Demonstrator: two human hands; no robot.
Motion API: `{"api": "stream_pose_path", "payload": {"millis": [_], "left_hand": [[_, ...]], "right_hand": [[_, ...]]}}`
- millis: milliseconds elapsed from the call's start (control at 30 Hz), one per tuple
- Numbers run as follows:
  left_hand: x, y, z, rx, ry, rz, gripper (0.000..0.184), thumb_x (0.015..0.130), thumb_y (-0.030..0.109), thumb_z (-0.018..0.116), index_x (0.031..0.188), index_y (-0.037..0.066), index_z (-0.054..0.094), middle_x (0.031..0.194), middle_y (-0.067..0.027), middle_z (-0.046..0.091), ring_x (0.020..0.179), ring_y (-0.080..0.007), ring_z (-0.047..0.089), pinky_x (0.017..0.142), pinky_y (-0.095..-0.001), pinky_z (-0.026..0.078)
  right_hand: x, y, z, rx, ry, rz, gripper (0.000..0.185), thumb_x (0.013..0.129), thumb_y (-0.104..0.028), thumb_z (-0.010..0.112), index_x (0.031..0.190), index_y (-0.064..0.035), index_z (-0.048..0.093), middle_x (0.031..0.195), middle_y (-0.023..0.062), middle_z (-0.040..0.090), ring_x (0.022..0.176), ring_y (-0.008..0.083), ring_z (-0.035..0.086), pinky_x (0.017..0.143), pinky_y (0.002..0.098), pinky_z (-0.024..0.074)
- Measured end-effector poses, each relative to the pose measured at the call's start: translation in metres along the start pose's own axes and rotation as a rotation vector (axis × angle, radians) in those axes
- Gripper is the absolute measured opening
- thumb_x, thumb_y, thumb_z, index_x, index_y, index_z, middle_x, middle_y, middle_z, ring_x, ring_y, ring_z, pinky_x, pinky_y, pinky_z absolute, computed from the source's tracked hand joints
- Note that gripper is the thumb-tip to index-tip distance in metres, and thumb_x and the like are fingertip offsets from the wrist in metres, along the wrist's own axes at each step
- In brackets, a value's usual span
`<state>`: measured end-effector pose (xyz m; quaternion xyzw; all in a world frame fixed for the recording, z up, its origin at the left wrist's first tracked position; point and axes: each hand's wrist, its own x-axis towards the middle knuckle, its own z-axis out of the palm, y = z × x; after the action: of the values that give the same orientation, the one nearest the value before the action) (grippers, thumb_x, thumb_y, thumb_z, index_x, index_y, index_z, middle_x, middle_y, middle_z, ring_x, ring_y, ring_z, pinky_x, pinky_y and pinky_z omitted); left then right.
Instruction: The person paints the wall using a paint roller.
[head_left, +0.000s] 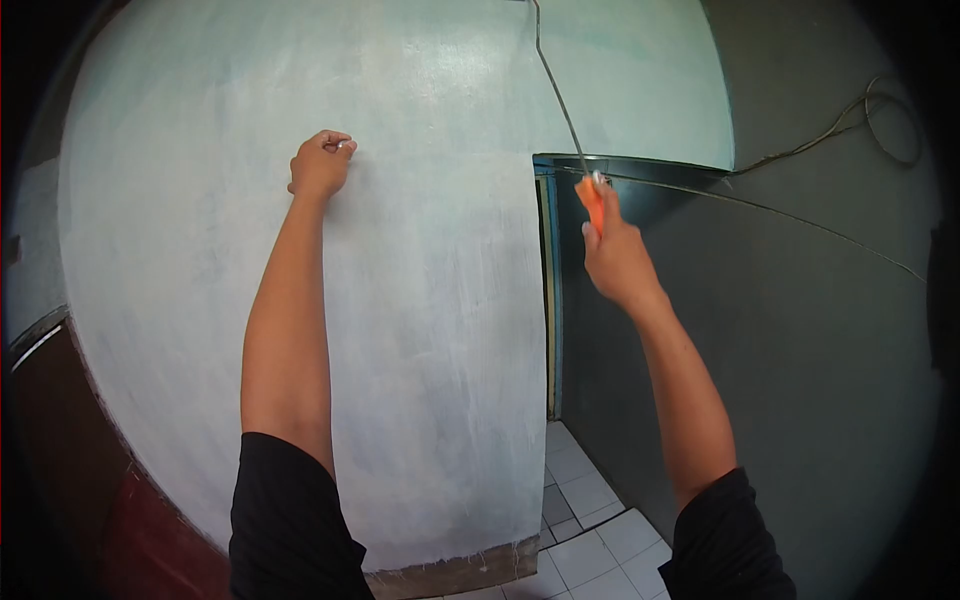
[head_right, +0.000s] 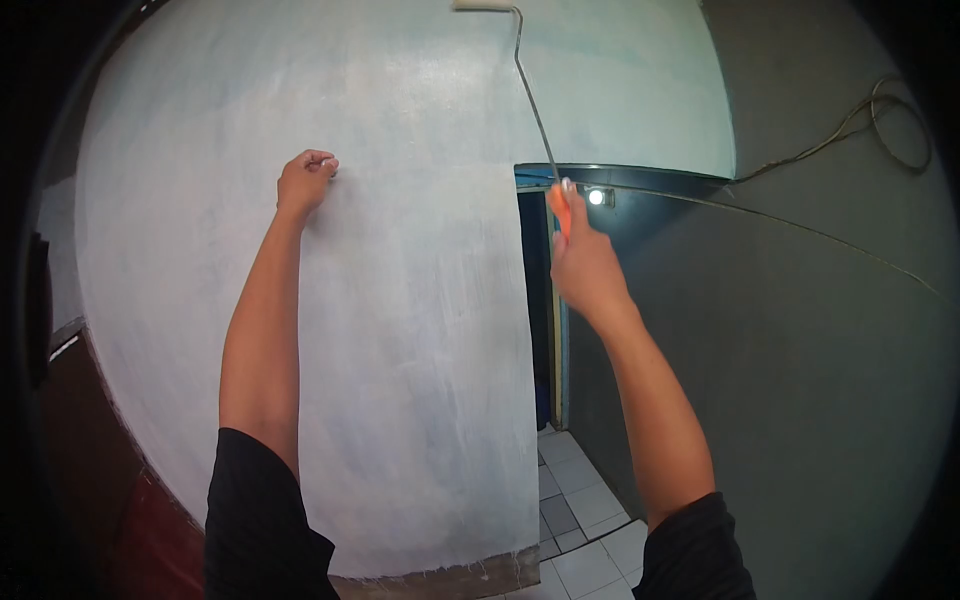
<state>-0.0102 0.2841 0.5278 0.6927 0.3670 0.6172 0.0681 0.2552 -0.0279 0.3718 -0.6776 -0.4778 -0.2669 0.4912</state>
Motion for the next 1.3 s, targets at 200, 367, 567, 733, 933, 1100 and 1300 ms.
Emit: {"api": "stream_pose_path", "payload": {"millis": [200,367,567,733,933,1100,1300], "left_hand": [[-0.001,0.002,-0.001,0.013,0.003,0.016,0.020,0.092,0.039,0.073,0.109,0.029,0.075,0.107,0.0095,0.074,0.106,-0.0136,0.065,0.099,-0.0478,0.041],[0.008,-0.005,0.003,-0.003,0.012,0.009,0.019,0.092,0.039,0.073,0.108,0.029,0.075,0.106,0.0103,0.074,0.107,-0.0131,0.066,0.100,-0.0481,0.041],[0.007,-0.002,0.002,0.019,0.009,0.023,0.020,0.092,0.039,0.073,0.109,0.029,0.075,0.107,0.0103,0.074,0.107,-0.0128,0.066,0.100,-0.0479,0.041],[0.008,-0.003,0.004,0.014,0.024,0.021,0.020,0.092,0.039,0.073,0.109,0.029,0.075,0.107,0.0104,0.074,0.107,-0.0131,0.066,0.100,-0.0480,0.042],[0.003,-0.001,0.001,0.019,0.016,0.003,0.020,0.092,0.039,0.073,0.109,0.029,0.075,0.106,0.0100,0.074,0.106,-0.0132,0.066,0.099,-0.0476,0.043],[0.004,-0.003,0.000,0.012,0.008,0.006,0.020,0.092,0.039,0.073,0.109,0.029,0.075,0.106,0.0099,0.074,0.106,-0.0134,0.066,0.098,-0.0471,0.043],[-0.002,0.003,-0.003,0.023,0.032,0.009,0.020,0.092,0.038,0.073,0.109,0.028,0.075,0.108,0.0089,0.074,0.106,-0.0140,0.067,0.098,-0.0463,0.044]], "right_hand": [[-0.139,0.051,0.044,0.094,-0.017,-0.023,0.072,0.100,-0.008,0.053,0.162,-0.0117,0.018,0.097,0.0308,0.069,0.087,0.0513,0.068,0.077,0.0551,0.0563],[-0.255,0.070,0.056,0.045,-0.168,0.122,0.066,0.100,-0.008,0.057,0.156,-0.0041,0.023,0.100,0.0356,0.068,0.089,0.0540,0.068,0.079,0.0540,0.0568],[-0.274,0.065,0.039,0.052,-0.236,0.197,0.065,0.100,-0.007,0.058,0.155,-0.0019,0.023,0.094,0.0348,0.068,0.085,0.0535,0.068,0.074,0.0537,0.0563],[-0.212,0.045,0.029,0.076,-0.183,0.158,0.064,0.102,-0.008,0.055,0.156,-0.0044,0.023,0.100,0.0349,0.068,0.089,0.0537,0.068,0.079,0.0538,0.0560],[-0.198,0.044,0.031,0.045,-0.168,0.150,0.065,0.101,-0.008,0.055,0.156,-0.0037,0.023,0.101,0.0324,0.068,0.087,0.0511,0.068,0.077,0.0559,0.0549],[-0.269,0.058,0.042,0.039,-0.246,0.198,0.061,0.100,-0.008,0.057,0.153,-0.0004,0.027,0.110,0.0348,0.067,0.092,0.0522,0.069,0.081,0.0554,0.0563],[-0.228,0.032,0.013,0.073,-0.218,0.203,0.063,0.100,-0.008,0.057,0.154,-0.0017,0.027,0.102,0.0335,0.069,0.091,0.0515,0.069,0.081,0.0550,0.0561]]}}
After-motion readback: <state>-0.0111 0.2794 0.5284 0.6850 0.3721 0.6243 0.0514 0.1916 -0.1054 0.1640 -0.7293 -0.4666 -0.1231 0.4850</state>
